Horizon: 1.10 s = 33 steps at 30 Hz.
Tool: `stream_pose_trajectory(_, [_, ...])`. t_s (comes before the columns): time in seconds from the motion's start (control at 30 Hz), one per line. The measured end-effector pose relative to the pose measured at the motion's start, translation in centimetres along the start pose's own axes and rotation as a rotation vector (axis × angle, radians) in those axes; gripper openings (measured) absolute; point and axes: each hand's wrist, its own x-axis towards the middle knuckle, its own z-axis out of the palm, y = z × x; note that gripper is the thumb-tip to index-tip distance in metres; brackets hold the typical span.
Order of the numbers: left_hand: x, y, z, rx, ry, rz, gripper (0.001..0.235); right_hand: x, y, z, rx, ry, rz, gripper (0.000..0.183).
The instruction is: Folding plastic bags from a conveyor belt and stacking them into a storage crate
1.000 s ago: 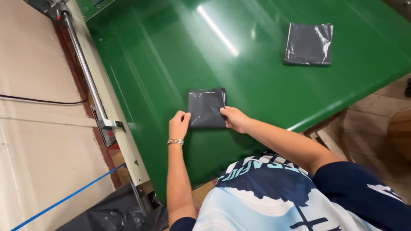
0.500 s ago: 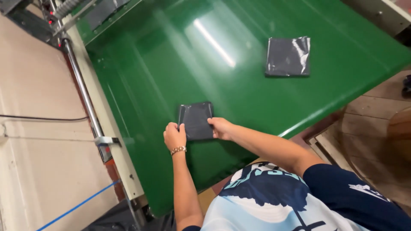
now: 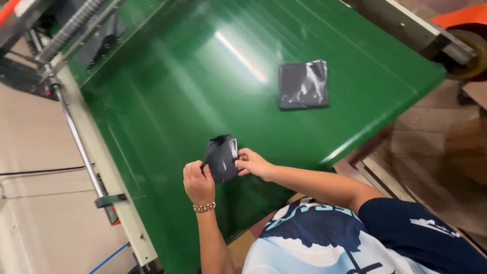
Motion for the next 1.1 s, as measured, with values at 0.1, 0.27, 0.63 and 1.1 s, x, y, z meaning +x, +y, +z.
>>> stream_pose_trajectory(0.1, [2.5, 5.5, 0.2, -0.2, 0.042, 0.075, 0.012, -2.0, -4.8, -4.1, -0.312, 0.145, -0.225, 0.079])
stream_pose_trajectory(0.27, [7.6, 14.9, 6.2, -0.373, 0.015, -0.063, 0.016, -6.0, -15.4, -11.8, -0.292, 0.285, -0.609, 0.066])
stream_pose_trajectory(0.63, [12.5, 25.1, 22.6, -0.178, -0.327, -0.43, 0.024, -1.4, -22.9, -25.6, -0.943, 0.555, -0.521, 0.074])
stream_pose_trajectory(1.1, [14.6, 23.4, 27.1, -0.032, -0.634, -0.473, 0.055, -5.1, -23.2, -26.0, -1.421, 0.717, -0.53, 0.083])
